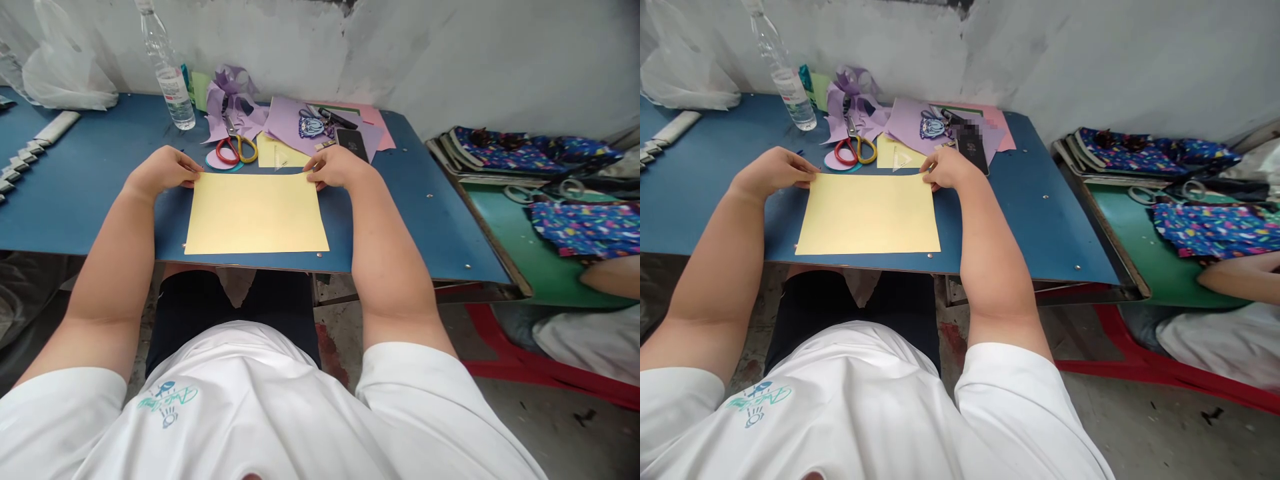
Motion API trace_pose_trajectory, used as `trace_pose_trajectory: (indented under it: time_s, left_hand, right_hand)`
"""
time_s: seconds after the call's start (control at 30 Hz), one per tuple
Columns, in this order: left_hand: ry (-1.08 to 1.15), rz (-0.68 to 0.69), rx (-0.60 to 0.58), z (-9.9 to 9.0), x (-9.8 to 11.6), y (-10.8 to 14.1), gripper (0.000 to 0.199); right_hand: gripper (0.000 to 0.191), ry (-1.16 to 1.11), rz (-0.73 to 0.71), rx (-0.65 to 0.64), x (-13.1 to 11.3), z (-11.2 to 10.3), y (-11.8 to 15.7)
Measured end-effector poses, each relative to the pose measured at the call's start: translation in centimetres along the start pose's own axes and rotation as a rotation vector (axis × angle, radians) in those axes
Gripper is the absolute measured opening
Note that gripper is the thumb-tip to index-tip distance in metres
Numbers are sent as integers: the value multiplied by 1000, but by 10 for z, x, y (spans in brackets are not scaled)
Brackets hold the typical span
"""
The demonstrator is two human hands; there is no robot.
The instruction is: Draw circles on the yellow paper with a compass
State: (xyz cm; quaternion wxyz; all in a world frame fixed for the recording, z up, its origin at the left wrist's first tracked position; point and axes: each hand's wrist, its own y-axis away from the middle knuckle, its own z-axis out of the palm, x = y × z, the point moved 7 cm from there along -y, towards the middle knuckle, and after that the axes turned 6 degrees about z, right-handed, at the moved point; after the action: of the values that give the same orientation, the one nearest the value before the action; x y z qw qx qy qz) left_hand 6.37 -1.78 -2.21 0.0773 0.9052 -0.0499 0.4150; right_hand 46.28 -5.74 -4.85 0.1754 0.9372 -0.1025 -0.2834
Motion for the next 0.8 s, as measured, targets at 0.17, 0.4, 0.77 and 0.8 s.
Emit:
trace_pose_trajectory:
  time_s: [0.17,0.4,0.77,0.8]
  left_hand:
    - [17,-2,-22,2,-1,1,32]
    - [-16,-20,-33,6,4,4,47]
    - [-125,9,-63,7,-1,-3,23]
    - [-130,14,-63,7,-2,-5,21]
  right_hand:
    - [47,33,4,3,-2,1,2]
    - [45,169,-19,47,-6,1,0]
    - [85,231,-506,60,-76,62,22]
    - [93,226,-543,10,-81,73,22]
